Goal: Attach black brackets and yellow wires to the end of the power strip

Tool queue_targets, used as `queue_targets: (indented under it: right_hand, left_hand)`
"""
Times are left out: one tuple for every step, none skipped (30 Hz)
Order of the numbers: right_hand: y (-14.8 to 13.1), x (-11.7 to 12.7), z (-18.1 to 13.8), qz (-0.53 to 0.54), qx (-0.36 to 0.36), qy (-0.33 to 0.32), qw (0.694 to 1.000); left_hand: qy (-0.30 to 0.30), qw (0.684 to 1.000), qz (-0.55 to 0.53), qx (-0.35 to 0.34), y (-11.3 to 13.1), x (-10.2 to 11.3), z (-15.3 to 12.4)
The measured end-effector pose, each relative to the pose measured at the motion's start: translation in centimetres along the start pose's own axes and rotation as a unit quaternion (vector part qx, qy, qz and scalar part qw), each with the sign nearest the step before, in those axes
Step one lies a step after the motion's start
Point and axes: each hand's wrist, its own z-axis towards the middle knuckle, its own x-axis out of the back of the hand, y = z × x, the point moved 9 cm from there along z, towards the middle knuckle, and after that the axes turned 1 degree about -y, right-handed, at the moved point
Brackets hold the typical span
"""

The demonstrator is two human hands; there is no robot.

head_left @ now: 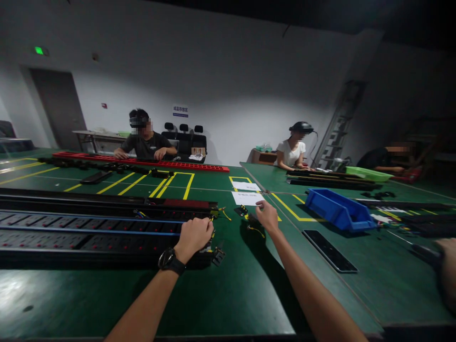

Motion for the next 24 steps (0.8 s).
queue_targets:
  right_hand:
    - [0.6, 0.4, -0.2, -0.021, -0.010, -0.004, 1.000]
    - [1.0, 0.6, -0.5, -0.044, -0.017, -0.015, 0.999]
    - [1.2, 0.6, -0.8, -0.068, -0.022, -0.033, 0.997]
    - [1.3, 0.3, -1.2, -0.091, -0.024, -0.057, 0.994]
    - [1.4, -0.2, -1.5, -0.111, -0.025, -0.083, 0.990]
    - [1.4, -0.6, -1.8, -0.127, -0.027, -0.106, 0.986]
    - [1.5, -1.0, -2.1, -0.138, -0.030, -0.121, 0.983]
    - [1.5, -1.2, -2.2, -0.144, -0.034, -0.128, 0.981]
    - [1.5, -1.3, -2.3, -0.147, -0.039, -0.129, 0.980]
    - [1.5, -1.4, -2.4, -0.148, -0.044, -0.125, 0.980]
    - [1.6, -1.4, -2.4, -0.147, -0.049, -0.121, 0.980]
    - [1.6, -1.3, -2.4, -0.146, -0.053, -0.120, 0.981]
    - [1.7, -1.4, -2.3, -0.146, -0.059, -0.122, 0.980]
    - [1.8, -1.4, -2.3, -0.146, -0.065, -0.126, 0.979]
    - [1.9, -1.4, -2.3, -0.147, -0.070, -0.132, 0.978]
    - [2.0, -1.4, -2.3, -0.150, -0.075, -0.139, 0.976]
    - [2.1, -1.5, -2.3, -0.153, -0.079, -0.148, 0.974]
    - [2.1, -1.6, -2.3, -0.156, -0.081, -0.157, 0.972]
    - [2.1, -1.7, -2.4, -0.159, -0.081, -0.166, 0.970]
    - [2.1, -1.8, -2.4, -0.161, -0.080, -0.174, 0.968]
    - [2.1, -1.9, -2.5, -0.163, -0.078, -0.179, 0.967]
    - [2.1, -1.9, -2.5, -0.164, -0.075, -0.181, 0.967]
    - [2.1, -2.0, -2.5, -0.163, -0.070, -0.180, 0.967]
    - [2.1, -2.0, -2.5, -0.162, -0.066, -0.179, 0.968]
  left_hand:
    - [-0.001, 1.000, 0.001, -0.001, 0.0, 0.1, 0.0]
    - [-0.003, 1.000, 0.002, -0.001, 0.1, 0.1, 0.0]
    - [-0.004, 1.000, 0.004, -0.003, 0.1, 0.2, 0.0]
    - [-0.005, 1.000, 0.005, -0.004, 0.2, 0.2, 0.0]
    - [-0.006, 1.000, 0.007, -0.005, 0.2, 0.2, 0.1]
    - [-0.008, 1.000, 0.008, -0.005, 0.2, 0.2, 0.1]
    - [-0.010, 1.000, 0.010, -0.003, 0.2, 0.2, 0.1]
    - [-0.013, 1.000, 0.011, -0.001, 0.2, 0.2, 0.2]
    - [-0.016, 1.000, 0.011, 0.002, 0.1, 0.1, 0.2]
    - [-0.019, 1.000, 0.012, 0.005, 0.1, 0.1, 0.2]
    - [-0.022, 1.000, 0.012, 0.008, 0.0, 0.0, 0.2]
    - [-0.023, 1.000, 0.012, 0.009, 0.0, 0.0, 0.2]
    - [-0.023, 1.000, 0.011, 0.010, 0.0, 0.0, 0.2]
    - [-0.023, 1.000, 0.011, 0.009, 0.0, 0.0, 0.2]
    - [-0.022, 1.000, 0.011, 0.008, 0.0, 0.1, 0.2]
    - [-0.021, 1.000, 0.011, 0.005, 0.1, 0.1, 0.2]
    - [-0.019, 1.000, 0.012, 0.003, 0.1, 0.1, 0.2]
    - [-0.018, 1.000, 0.012, 0.000, 0.2, 0.1, 0.2]
    - [-0.017, 1.000, 0.012, -0.002, 0.2, 0.1, 0.2]
    - [-0.017, 1.000, 0.011, -0.003, 0.2, 0.0, 0.2]
    - [-0.016, 1.000, 0.010, -0.003, 0.2, 0.0, 0.2]
    - [-0.015, 1.000, 0.010, -0.004, 0.2, 0.0, 0.3]
    - [-0.014, 1.000, 0.010, -0.004, 0.2, 0.0, 0.3]
    - [-0.013, 1.000, 0.011, -0.005, 0.2, 0.0, 0.3]
